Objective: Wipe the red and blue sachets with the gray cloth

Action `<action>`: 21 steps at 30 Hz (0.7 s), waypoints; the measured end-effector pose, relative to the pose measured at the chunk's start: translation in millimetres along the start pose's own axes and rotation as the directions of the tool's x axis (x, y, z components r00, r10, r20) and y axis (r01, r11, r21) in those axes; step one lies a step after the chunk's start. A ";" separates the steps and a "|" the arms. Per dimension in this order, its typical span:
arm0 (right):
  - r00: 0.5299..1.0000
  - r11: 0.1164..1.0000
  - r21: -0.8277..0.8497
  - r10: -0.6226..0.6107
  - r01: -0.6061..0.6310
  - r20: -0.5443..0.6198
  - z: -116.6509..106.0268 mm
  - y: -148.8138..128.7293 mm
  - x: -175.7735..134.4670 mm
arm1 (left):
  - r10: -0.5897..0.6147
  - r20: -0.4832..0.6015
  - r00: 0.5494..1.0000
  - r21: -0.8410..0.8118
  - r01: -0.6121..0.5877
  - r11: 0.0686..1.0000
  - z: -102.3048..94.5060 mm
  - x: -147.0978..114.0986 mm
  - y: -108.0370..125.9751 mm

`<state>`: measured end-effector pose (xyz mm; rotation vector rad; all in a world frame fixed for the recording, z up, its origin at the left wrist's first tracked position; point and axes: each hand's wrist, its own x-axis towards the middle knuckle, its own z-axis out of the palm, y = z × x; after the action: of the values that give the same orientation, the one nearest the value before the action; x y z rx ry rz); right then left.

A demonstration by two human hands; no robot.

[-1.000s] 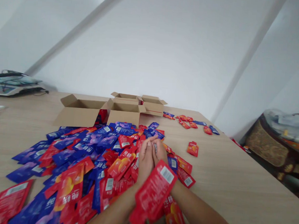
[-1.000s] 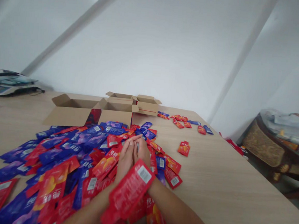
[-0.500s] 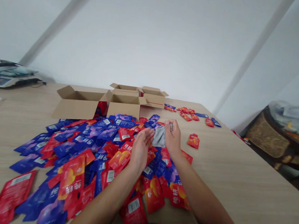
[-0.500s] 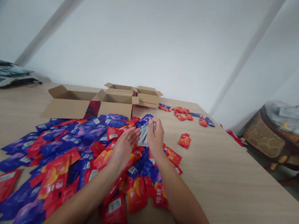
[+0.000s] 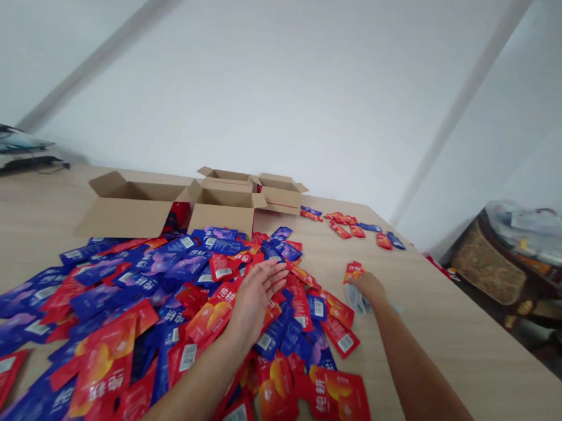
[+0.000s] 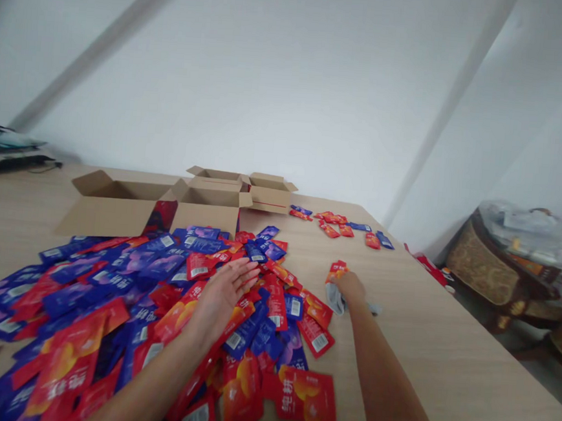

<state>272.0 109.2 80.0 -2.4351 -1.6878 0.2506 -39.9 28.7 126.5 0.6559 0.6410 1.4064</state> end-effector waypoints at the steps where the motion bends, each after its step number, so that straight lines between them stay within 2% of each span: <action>1: 1.000 1.000 0.023 0.013 -0.013 0.004 1.4 -0.4 0.3 | -0.005 -0.005 1.000 0.002 0.005 1.000 -0.6 0.2 -0.6; 3: 1.000 0.997 0.076 0.030 -0.030 -0.001 -0.7 -5.5 2.0 | -0.022 -0.010 1.000 0.002 0.022 1.000 -1.8 0.7 -2.2; 6: 0.998 0.986 0.166 -0.016 0.027 -0.068 -14.6 -24.9 0.1 | -0.044 -0.003 0.999 0.003 0.044 0.999 -3.7 1.8 -6.5; 8: 0.987 0.954 0.272 -0.095 0.128 -0.129 -27.4 -46.2 -10.9 | -0.054 0.000 0.999 0.000 0.054 0.999 -4.4 2.7 -10.1; 9: 0.975 0.911 0.356 -0.164 0.209 -0.152 -33.6 -58.8 -20.1 | -0.060 0.002 0.998 -0.009 0.060 0.998 -4.3 2.9 -11.8; 10: 0.953 0.842 0.446 -0.252 0.303 -0.170 -39.0 -72.2 -31.6 | -0.073 0.006 0.997 -0.026 0.073 0.997 -3.6 3.0 -13.1; 12: 0.867 0.661 0.579 -0.462 0.478 -0.187 -46.3 -98.9 -59.6 | -0.130 0.036 0.991 -0.073 0.132 0.989 -0.7 2.1 -14.2; 13: 0.820 0.611 0.585 -0.544 0.534 -0.180 -48.0 -111.1 -74.7 | -0.171 0.071 0.983 -0.100 0.178 0.979 1.3 1.1 -13.8; 14: 0.795 0.596 0.565 -0.573 0.571 -0.200 -48.9 -121.8 -89.7 | -0.210 0.114 0.971 -0.126 0.223 0.967 3.4 -0.2 -13.0; 16: 0.790 0.612 0.505 -0.521 0.609 -0.323 -50.2 -138.2 -116.4 | -0.252 0.195 0.948 -0.166 0.285 0.944 7.1 -3.3 -11.0; 18: 0.770 0.625 0.470 -0.386 0.623 -0.508 -53.6 -148.6 -135.5 | -0.239 0.201 0.950 -0.187 0.277 0.942 9.7 -7.0 -10.3; 19: 0.737 0.616 0.461 -0.318 0.639 -0.596 -56.4 -152.7 -141.6 | -0.219 0.175 0.960 -0.188 0.251 0.950 10.7 -8.9 -11.0; 21: 0.641 0.572 0.432 -0.228 0.697 -0.733 -61.8 -161.3 -147.1 | -0.165 0.139 0.976 -0.177 0.189 0.966 12.6 -13.1 -14.3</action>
<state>88.9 24.5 183.6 -1.2026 -1.4960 -0.0123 -21.8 14.5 124.5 0.5164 0.4500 1.2322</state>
